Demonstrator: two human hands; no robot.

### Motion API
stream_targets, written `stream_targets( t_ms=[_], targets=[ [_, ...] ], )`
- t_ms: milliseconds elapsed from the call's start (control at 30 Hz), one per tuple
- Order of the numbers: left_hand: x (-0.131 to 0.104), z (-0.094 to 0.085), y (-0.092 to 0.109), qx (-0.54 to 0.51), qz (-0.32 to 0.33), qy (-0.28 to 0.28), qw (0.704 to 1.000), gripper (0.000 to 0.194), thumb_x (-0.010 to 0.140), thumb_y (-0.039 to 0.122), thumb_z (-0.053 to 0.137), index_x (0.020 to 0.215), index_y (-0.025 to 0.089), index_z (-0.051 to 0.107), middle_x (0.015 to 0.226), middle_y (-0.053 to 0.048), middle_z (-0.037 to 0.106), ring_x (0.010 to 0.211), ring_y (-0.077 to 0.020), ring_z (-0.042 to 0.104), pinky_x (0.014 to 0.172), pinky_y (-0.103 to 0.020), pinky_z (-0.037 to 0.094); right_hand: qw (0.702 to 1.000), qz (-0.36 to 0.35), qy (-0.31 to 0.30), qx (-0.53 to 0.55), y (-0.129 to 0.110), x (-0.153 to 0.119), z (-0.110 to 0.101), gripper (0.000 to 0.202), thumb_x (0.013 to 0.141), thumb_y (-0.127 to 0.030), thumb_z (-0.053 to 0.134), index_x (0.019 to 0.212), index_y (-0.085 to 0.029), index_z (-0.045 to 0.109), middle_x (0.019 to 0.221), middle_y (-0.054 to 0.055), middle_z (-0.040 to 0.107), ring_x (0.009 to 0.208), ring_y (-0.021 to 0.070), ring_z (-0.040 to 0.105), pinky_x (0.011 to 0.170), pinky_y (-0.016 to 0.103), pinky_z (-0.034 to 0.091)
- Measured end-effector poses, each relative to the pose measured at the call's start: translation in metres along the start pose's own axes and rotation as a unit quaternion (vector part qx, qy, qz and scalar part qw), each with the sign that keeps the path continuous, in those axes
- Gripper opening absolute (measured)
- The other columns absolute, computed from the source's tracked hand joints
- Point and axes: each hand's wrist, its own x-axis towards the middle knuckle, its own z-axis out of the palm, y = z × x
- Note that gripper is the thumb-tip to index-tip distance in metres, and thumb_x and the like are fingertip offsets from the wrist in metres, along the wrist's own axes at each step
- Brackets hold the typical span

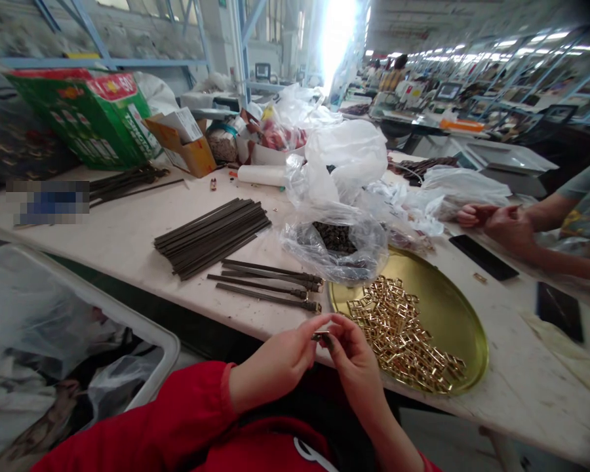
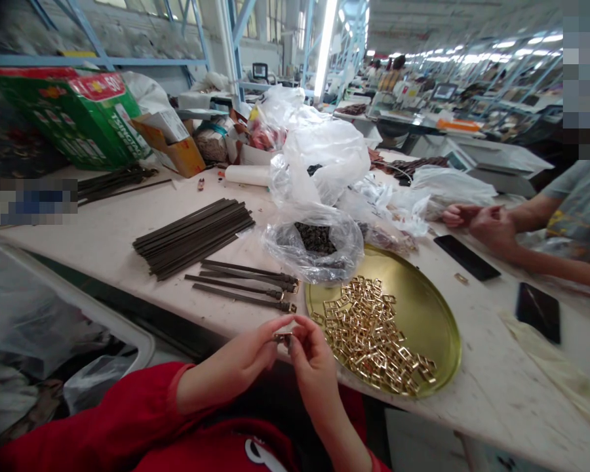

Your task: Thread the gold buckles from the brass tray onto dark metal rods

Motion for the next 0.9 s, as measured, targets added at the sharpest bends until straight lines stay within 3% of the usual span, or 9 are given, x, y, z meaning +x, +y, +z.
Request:
stream_targets(
  t_ms=[133, 267, 333, 467, 600, 700, 733, 767, 900],
  targets=[
    [0.007, -0.007, 0.0, -0.002, 0.049, -0.041, 0.998, 0.046, 0.085, 0.012, 0.032, 0.129, 0.02, 0.042, 0.127, -0.005, 0.051, 0.11, -0.0159, 0.05, 0.095, -0.026, 0.035, 0.997, 0.053, -0.02, 0.045, 0.002, 0.008, -0.001, 0.039, 0.074, -0.04, 0.063, 0.107, -0.022, 0.052, 0.081, 0.001, 0.059, 0.072, 0.0145, 0.056, 0.065, 0.026, 0.047],
    [0.016, -0.01, -0.01, -0.009, 0.028, -0.061, 0.998, 0.036, 0.087, 0.019, 0.033, 0.114, 0.02, 0.056, 0.089, -0.003, 0.064, 0.079, -0.0139, 0.056, 0.074, -0.022, 0.042, 0.994, 0.08, -0.021, 0.065, 0.004, 0.017, -0.002, 0.043, 0.069, -0.042, 0.067, 0.105, -0.021, 0.054, 0.074, -0.001, 0.055, 0.067, 0.0132, 0.052, 0.062, 0.024, 0.044],
    [0.022, -0.01, -0.016, -0.034, 0.009, -0.067, 0.997, 0.031, 0.088, 0.024, 0.034, 0.104, 0.019, 0.06, 0.069, 0.001, 0.057, 0.062, -0.0114, 0.05, 0.061, -0.02, 0.039, 0.992, 0.095, -0.043, 0.074, 0.005, 0.022, -0.002, 0.041, 0.069, -0.041, 0.067, 0.103, -0.021, 0.055, 0.071, -0.003, 0.053, 0.066, 0.0124, 0.052, 0.063, 0.024, 0.043],
    [0.034, -0.014, -0.022, -0.106, -0.032, -0.06, 0.992, 0.019, 0.083, 0.026, 0.042, 0.088, 0.016, 0.058, 0.062, 0.004, 0.046, 0.055, -0.0088, 0.041, 0.052, -0.018, 0.032, 0.988, 0.106, -0.101, 0.055, -0.001, 0.039, -0.006, 0.038, 0.072, -0.042, 0.064, 0.101, -0.02, 0.054, 0.065, -0.004, 0.052, 0.061, 0.012, 0.051, 0.06, 0.024, 0.042],
    [0.046, -0.021, -0.023, -0.205, -0.107, -0.045, 0.972, 0.017, 0.078, 0.027, 0.043, 0.086, 0.015, 0.052, 0.055, 0.007, 0.04, 0.05, -0.0078, 0.035, 0.047, -0.018, 0.027, 0.988, 0.023, -0.11, -0.11, -0.021, 0.093, -0.021, 0.032, 0.079, -0.042, 0.052, 0.101, -0.018, 0.056, 0.067, -0.001, 0.056, 0.064, 0.015, 0.055, 0.062, 0.027, 0.044],
    [0.054, -0.023, -0.025, -0.225, -0.12, -0.027, 0.966, 0.018, 0.077, 0.028, 0.045, 0.086, 0.014, 0.051, 0.055, 0.007, 0.042, 0.051, -0.008, 0.037, 0.05, -0.019, 0.029, 0.928, -0.11, -0.009, -0.356, -0.032, 0.159, -0.032, 0.024, 0.083, -0.031, 0.044, 0.097, -0.017, 0.058, 0.085, 0.006, 0.061, 0.079, 0.018, 0.057, 0.072, 0.029, 0.044],
    [0.056, -0.024, -0.026, -0.232, -0.12, -0.026, 0.965, 0.019, 0.076, 0.029, 0.045, 0.086, 0.014, 0.051, 0.056, 0.006, 0.042, 0.051, -0.0079, 0.037, 0.05, -0.019, 0.029, 0.882, -0.124, 0.004, -0.455, -0.031, 0.179, -0.033, 0.021, 0.083, -0.025, 0.044, 0.095, -0.017, 0.059, 0.091, 0.007, 0.061, 0.086, 0.0182, 0.057, 0.076, 0.028, 0.043],
    [0.058, -0.024, -0.027, -0.239, -0.121, -0.027, 0.963, 0.019, 0.076, 0.029, 0.045, 0.087, 0.014, 0.051, 0.057, 0.006, 0.043, 0.051, -0.0078, 0.037, 0.05, -0.019, 0.029, 0.868, -0.121, 0.006, -0.482, -0.029, 0.197, -0.033, 0.017, 0.081, -0.02, 0.046, 0.09, -0.017, 0.061, 0.092, 0.008, 0.061, 0.087, 0.0197, 0.057, 0.078, 0.03, 0.042],
    [0.064, -0.028, -0.031, -0.242, -0.131, -0.022, 0.961, 0.016, 0.075, 0.028, 0.047, 0.084, 0.016, 0.051, 0.057, 0.007, 0.041, 0.05, -0.0072, 0.035, 0.049, -0.019, 0.029, 0.851, -0.101, 0.001, -0.515, -0.01, 0.235, -0.026, 0.011, 0.067, -0.007, 0.059, 0.073, -0.016, 0.061, 0.084, 0.01, 0.06, 0.081, 0.0224, 0.059, 0.073, 0.031, 0.04]
  ],
)
